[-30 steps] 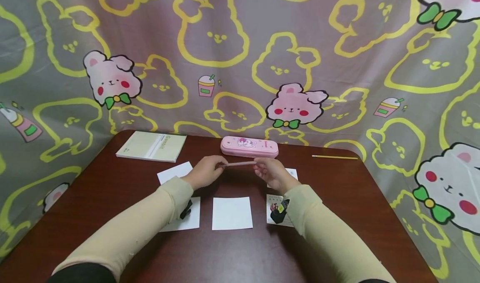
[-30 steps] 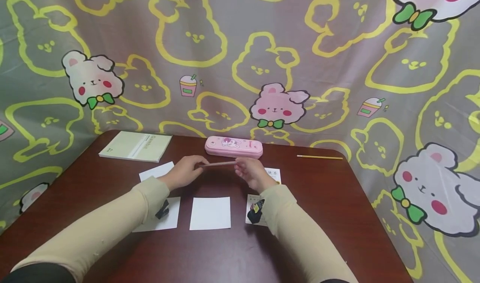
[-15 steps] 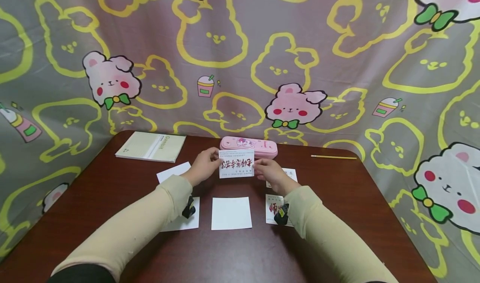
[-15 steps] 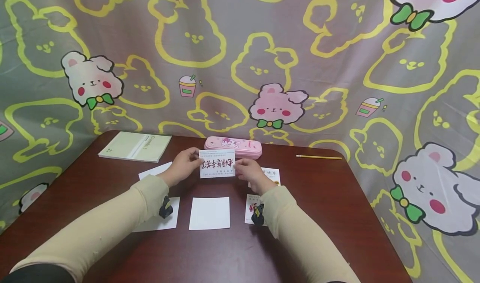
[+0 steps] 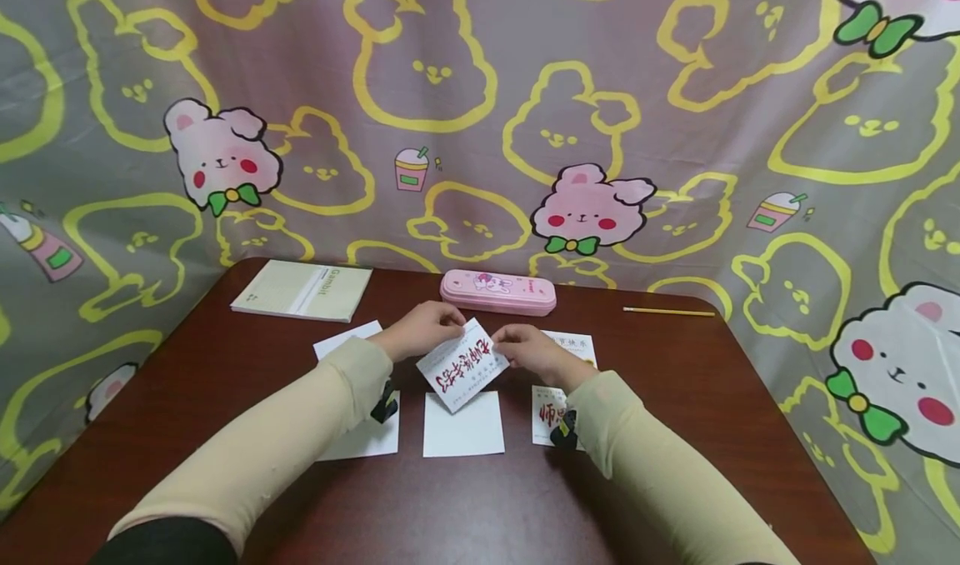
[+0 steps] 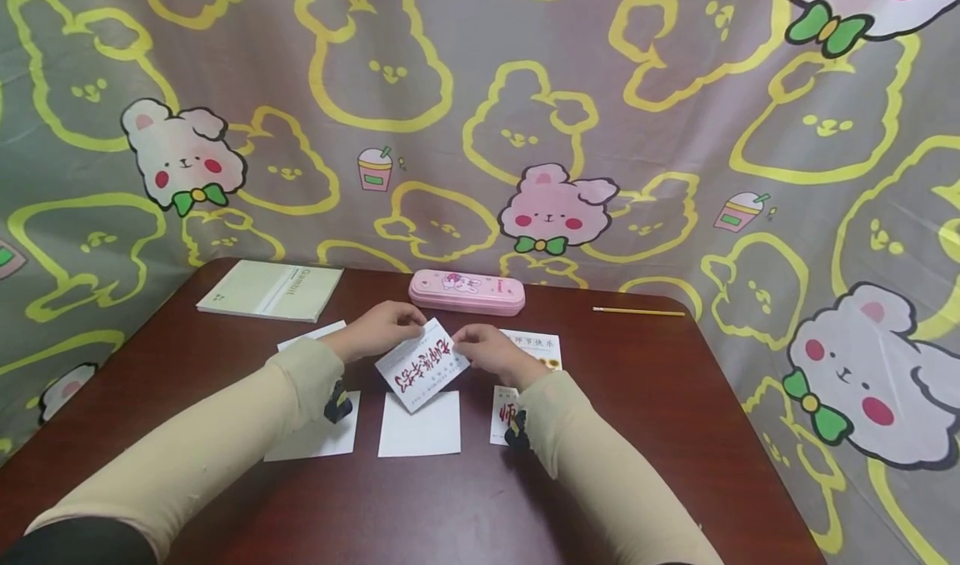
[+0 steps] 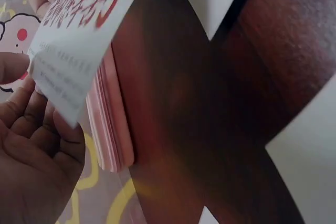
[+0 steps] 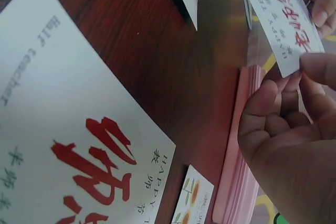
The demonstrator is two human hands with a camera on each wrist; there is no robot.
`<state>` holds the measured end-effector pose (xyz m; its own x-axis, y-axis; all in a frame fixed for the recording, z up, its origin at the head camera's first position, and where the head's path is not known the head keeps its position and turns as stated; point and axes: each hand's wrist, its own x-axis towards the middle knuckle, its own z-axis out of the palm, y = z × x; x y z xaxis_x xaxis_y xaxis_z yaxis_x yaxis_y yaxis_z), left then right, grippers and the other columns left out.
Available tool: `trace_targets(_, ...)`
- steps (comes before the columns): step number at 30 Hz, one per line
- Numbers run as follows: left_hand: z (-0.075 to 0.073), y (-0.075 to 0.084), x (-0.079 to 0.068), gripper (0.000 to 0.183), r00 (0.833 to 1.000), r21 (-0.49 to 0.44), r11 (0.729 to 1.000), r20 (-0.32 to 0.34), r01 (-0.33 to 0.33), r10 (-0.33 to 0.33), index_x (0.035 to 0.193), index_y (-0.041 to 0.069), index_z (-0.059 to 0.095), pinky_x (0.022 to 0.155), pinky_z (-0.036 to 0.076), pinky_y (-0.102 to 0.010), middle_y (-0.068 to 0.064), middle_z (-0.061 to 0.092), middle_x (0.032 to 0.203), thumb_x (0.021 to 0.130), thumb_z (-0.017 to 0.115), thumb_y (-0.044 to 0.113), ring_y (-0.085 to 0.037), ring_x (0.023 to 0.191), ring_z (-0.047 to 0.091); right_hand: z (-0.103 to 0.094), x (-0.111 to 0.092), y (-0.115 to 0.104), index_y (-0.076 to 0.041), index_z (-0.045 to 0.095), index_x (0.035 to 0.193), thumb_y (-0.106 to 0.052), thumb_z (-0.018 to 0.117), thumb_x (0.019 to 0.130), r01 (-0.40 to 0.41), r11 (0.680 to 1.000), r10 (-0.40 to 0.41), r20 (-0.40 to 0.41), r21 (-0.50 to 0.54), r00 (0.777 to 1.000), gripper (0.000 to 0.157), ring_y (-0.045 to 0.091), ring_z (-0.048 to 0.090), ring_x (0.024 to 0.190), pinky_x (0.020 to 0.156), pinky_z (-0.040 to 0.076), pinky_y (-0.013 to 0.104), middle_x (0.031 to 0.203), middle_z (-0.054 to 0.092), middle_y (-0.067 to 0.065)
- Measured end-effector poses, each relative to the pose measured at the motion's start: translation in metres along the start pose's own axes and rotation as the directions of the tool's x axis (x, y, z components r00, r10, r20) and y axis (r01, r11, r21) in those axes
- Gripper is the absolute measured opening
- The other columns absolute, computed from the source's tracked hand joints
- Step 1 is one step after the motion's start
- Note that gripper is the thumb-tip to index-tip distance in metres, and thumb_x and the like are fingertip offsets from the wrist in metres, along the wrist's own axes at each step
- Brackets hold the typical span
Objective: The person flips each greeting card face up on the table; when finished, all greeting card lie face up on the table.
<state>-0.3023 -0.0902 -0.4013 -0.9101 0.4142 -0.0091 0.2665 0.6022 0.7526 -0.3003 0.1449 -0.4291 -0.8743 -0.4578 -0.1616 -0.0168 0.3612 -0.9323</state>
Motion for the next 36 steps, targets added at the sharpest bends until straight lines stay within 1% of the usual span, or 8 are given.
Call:
trace_targets(5, -0.002, 0.009, 0.001, 0.017, 0.994, 0.098, 0.994, 0.097, -0.054, 0.044, 0.110, 0.002, 0.075, 0.085, 0.052, -0.033, -0.004, 0.071, 0.100, 0.099, 0.066, 0.011, -0.016, 0.090, 0.061, 0.005, -0.004, -0.007, 0.010, 0.065, 0.112, -0.004, 0.052, 0.105, 0.026, 0.999, -0.031, 0.125, 0.040, 0.992, 0.020, 0.013, 0.065, 0.086, 0.078, 0.053, 0.030, 0.095, 0.070, 0.005)
trace_targets(8, -0.005, 0.013, 0.000, 0.012, 0.991, 0.131, 0.988, 0.117, -0.079, 0.063, 0.103, 0.004, 0.076, 0.083, 0.051, -0.032, -0.003, 0.071, 0.097, 0.098, 0.066, 0.009, -0.016, 0.087, 0.060, 0.009, -0.004, -0.011, 0.010, 0.064, 0.113, -0.004, 0.051, 0.106, 0.021, 0.996, -0.031, 0.125, 0.083, 0.992, 0.021, 0.013, 0.064, 0.087, 0.079, 0.053, 0.030, 0.097, 0.069, 0.005)
trace_targets(11, -0.008, 0.014, -0.002, 0.013, 0.997, 0.104, 0.993, 0.043, -0.063, 0.058, 0.103, 0.003, 0.074, 0.083, 0.051, -0.034, -0.006, 0.070, 0.098, 0.099, 0.063, 0.009, -0.018, 0.088, 0.061, 0.011, -0.003, -0.010, 0.007, 0.063, 0.114, -0.005, 0.052, 0.105, -0.009, 0.985, -0.006, 0.080, 0.174, 0.997, 0.018, 0.012, 0.063, 0.083, 0.077, 0.052, 0.028, 0.095, 0.067, 0.003)
trace_targets(14, -0.010, 0.011, -0.003, 0.016, 0.994, -0.015, 1.000, -0.111, 0.007, -0.009, 0.108, 0.001, 0.072, 0.082, 0.052, -0.036, -0.011, 0.069, 0.105, 0.102, 0.061, 0.010, -0.022, 0.091, 0.061, 0.012, -0.002, -0.006, 0.002, 0.060, 0.111, -0.004, 0.054, 0.104, -0.047, 0.954, 0.038, 0.037, 0.296, 0.999, 0.011, 0.012, 0.061, 0.080, 0.076, 0.052, 0.027, 0.091, 0.064, 0.001)
trace_targets(19, -0.014, 0.003, 0.001, 0.020, 0.924, -0.329, 0.941, -0.333, 0.075, -0.189, 0.115, -0.001, 0.068, 0.078, 0.048, -0.032, -0.014, 0.066, 0.108, 0.105, 0.058, 0.013, -0.022, 0.090, 0.060, 0.010, -0.003, 0.002, -0.001, 0.057, 0.108, -0.002, 0.054, 0.103, -0.074, 0.915, 0.079, 0.003, 0.396, 0.997, 0.006, 0.012, 0.066, 0.083, 0.076, 0.055, 0.027, 0.092, 0.066, 0.002)
trace_targets(24, -0.015, 0.002, 0.003, 0.022, 0.877, -0.521, 0.853, -0.395, 0.033, -0.275, 0.117, -0.003, 0.065, 0.070, 0.048, -0.026, -0.013, 0.063, 0.101, 0.107, 0.056, 0.013, -0.017, 0.081, 0.057, 0.013, -0.002, 0.010, 0.001, 0.059, 0.111, -0.003, 0.053, 0.105, -0.050, 0.915, 0.068, -0.031, 0.400, 0.997, 0.010, 0.014, 0.069, 0.091, 0.079, 0.056, 0.027, 0.101, 0.071, 0.005)
trace_targets(29, -0.009, -0.001, 0.003, 0.020, 0.895, -0.582, 0.813, -0.354, 0.016, -0.271, 0.118, -0.007, 0.061, 0.066, 0.053, -0.024, -0.012, 0.063, 0.099, 0.107, 0.055, 0.009, -0.017, 0.079, 0.061, 0.022, 0.001, 0.010, 0.002, 0.060, 0.110, -0.008, 0.054, 0.107, -0.015, 0.920, 0.064, -0.113, 0.393, 0.991, 0.012, 0.015, 0.068, 0.092, 0.085, 0.057, 0.032, 0.105, 0.068, 0.013)
trace_targets(36, -0.004, -0.004, 0.002, 0.017, 0.903, -0.629, 0.778, -0.338, -0.008, -0.264, 0.116, -0.010, 0.058, 0.062, 0.054, -0.021, -0.012, 0.063, 0.096, 0.105, 0.055, 0.003, -0.018, 0.077, 0.062, 0.022, 0.004, 0.006, 0.006, 0.057, 0.111, -0.003, 0.056, 0.105, 0.066, 0.880, 0.103, -0.323, 0.471, 0.941, 0.011, 0.015, 0.068, 0.085, 0.077, 0.058, 0.027, 0.096, 0.067, 0.008)
